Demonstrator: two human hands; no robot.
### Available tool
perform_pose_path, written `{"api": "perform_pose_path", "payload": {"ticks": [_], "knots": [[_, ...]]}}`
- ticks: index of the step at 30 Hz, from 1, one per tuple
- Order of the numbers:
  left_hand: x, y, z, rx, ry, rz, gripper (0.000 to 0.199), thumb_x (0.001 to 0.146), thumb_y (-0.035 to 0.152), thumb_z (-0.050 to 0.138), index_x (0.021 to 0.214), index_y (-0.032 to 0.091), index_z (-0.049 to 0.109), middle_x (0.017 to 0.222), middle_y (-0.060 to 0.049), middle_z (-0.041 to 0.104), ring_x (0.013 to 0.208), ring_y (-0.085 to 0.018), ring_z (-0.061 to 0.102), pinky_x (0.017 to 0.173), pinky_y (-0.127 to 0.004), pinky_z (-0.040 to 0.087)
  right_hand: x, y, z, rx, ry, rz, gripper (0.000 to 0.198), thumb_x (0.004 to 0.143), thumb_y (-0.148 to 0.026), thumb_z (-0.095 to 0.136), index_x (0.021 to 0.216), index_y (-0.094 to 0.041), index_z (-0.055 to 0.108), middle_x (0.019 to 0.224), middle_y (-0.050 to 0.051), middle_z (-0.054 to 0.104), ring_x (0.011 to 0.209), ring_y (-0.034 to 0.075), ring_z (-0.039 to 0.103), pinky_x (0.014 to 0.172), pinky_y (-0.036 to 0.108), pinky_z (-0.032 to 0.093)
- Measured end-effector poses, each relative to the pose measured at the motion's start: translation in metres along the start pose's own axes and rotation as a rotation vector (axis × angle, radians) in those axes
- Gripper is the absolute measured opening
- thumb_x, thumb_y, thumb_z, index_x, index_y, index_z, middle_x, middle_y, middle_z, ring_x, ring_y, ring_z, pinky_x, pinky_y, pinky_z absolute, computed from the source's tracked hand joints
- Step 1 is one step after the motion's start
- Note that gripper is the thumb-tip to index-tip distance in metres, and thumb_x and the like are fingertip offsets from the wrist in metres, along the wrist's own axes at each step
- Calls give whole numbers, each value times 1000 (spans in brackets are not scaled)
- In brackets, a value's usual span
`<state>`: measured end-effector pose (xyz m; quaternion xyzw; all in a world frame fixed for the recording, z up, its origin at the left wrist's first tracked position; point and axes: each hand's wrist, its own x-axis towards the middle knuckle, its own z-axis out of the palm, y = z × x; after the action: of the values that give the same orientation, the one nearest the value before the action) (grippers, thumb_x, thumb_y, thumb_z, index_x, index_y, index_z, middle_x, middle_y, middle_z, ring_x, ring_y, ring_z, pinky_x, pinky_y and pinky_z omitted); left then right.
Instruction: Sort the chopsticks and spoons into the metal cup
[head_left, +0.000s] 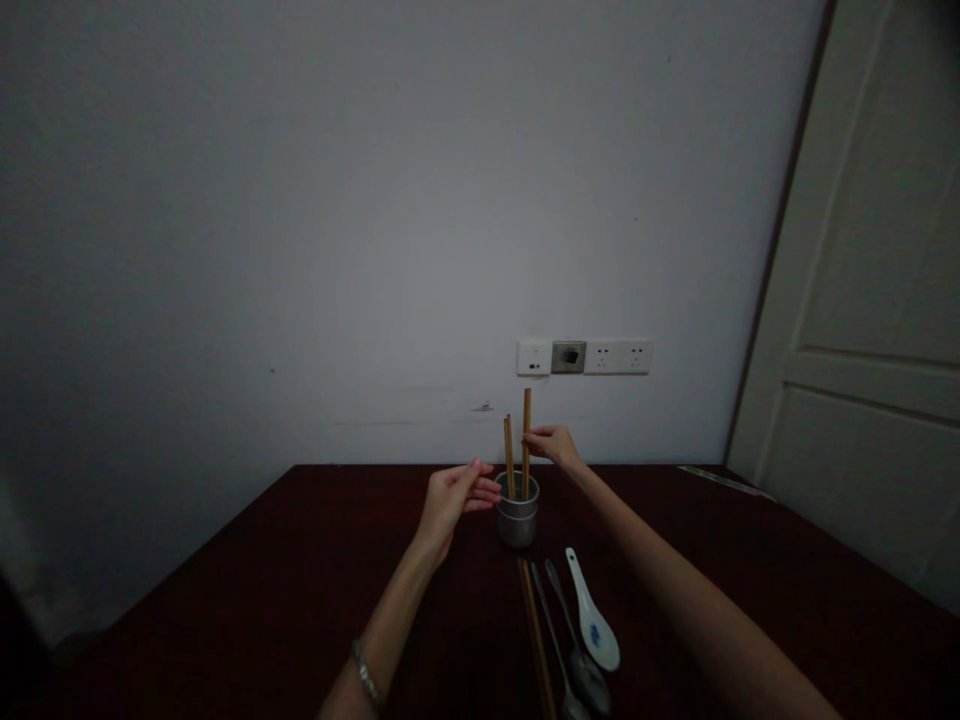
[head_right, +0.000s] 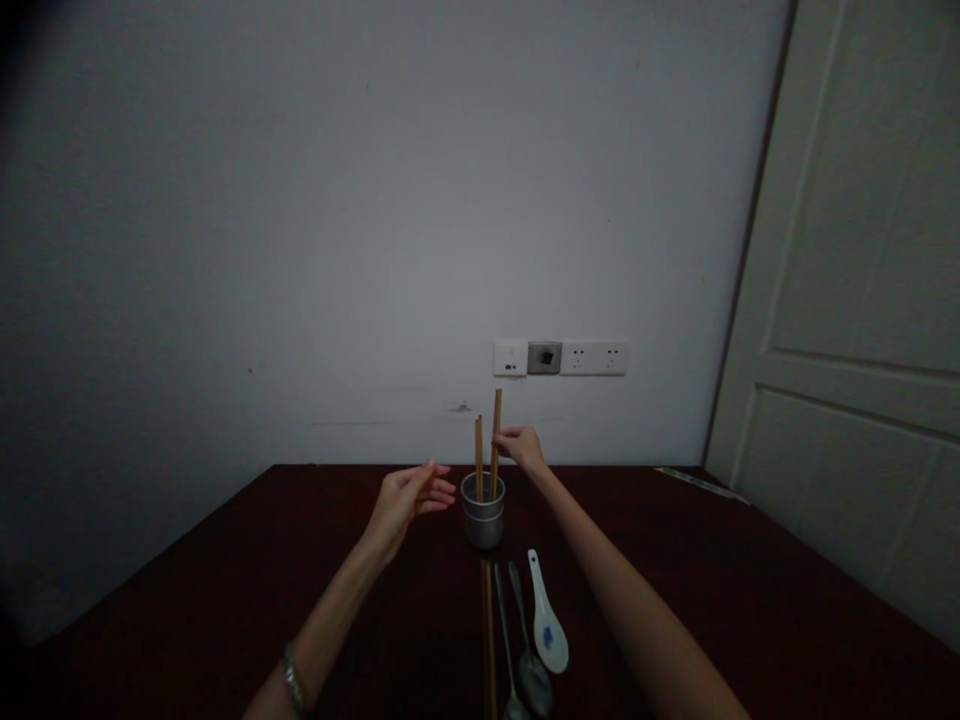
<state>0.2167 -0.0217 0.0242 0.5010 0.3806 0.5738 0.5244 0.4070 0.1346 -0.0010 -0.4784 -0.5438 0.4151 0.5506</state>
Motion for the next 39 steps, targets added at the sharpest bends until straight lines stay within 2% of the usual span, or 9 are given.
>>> {"api": "perform_pose_path", "payload": {"ticks": [6, 13, 18, 28, 34, 39], "knots": [[-1, -2, 0, -2, -13, -12, 43, 69, 47, 61, 84, 6, 62, 70, -12, 67, 58, -16, 63, 58, -26, 51, -1, 29, 1, -82, -39, 25, 7, 61, -16, 64, 56, -10, 64, 54, 5, 65, 48, 12, 58, 48, 20, 45], [-1, -6, 1, 11, -17, -36, 41, 71, 46, 60, 82, 6, 63, 65, -10, 67, 54, -14, 62, 56, -24, 50, -11, 44, 7, -132, -77, 44, 12, 62, -20, 65, 63, -9, 68, 56, 6, 67, 51, 13, 58, 48, 20, 42], [-1, -8, 1, 24, -40, -37, 44, 71, 48, 58, 83, 7, 63, 66, -11, 67, 55, -15, 63, 56, -24, 49, -15, 46, 10, -135, -106, 67, 13, 63, -22, 64, 62, -9, 68, 54, 5, 66, 47, 12, 56, 46, 19, 40], [1, -11, 2, 41, -63, -70, 44, 70, 50, 58, 83, 8, 62, 62, -10, 66, 52, -15, 63, 53, -23, 49, -21, 45, 9, -97, -182, 91, 17, 66, -25, 63, 68, -9, 69, 64, 7, 69, 55, 13, 60, 52, 21, 43], [2, -11, 2, 52, -76, -84, 42, 71, 48, 58, 83, 7, 62, 61, -9, 66, 51, -15, 62, 51, -22, 48, -27, 41, 8, -75, -235, 107, 19, 61, -26, 68, 70, -9, 70, 65, 7, 69, 59, 14, 61, 56, 21, 44], [0, -13, 2, 125, -139, -97, 36, 71, 43, 59, 80, 9, 62, 60, -7, 65, 49, -13, 61, 48, -21, 47, -33, 41, 0, -29, -311, 151, 34, 59, -36, 70, 82, -10, 69, 74, 8, 69, 61, 13, 60, 57, 21, 45]]}}
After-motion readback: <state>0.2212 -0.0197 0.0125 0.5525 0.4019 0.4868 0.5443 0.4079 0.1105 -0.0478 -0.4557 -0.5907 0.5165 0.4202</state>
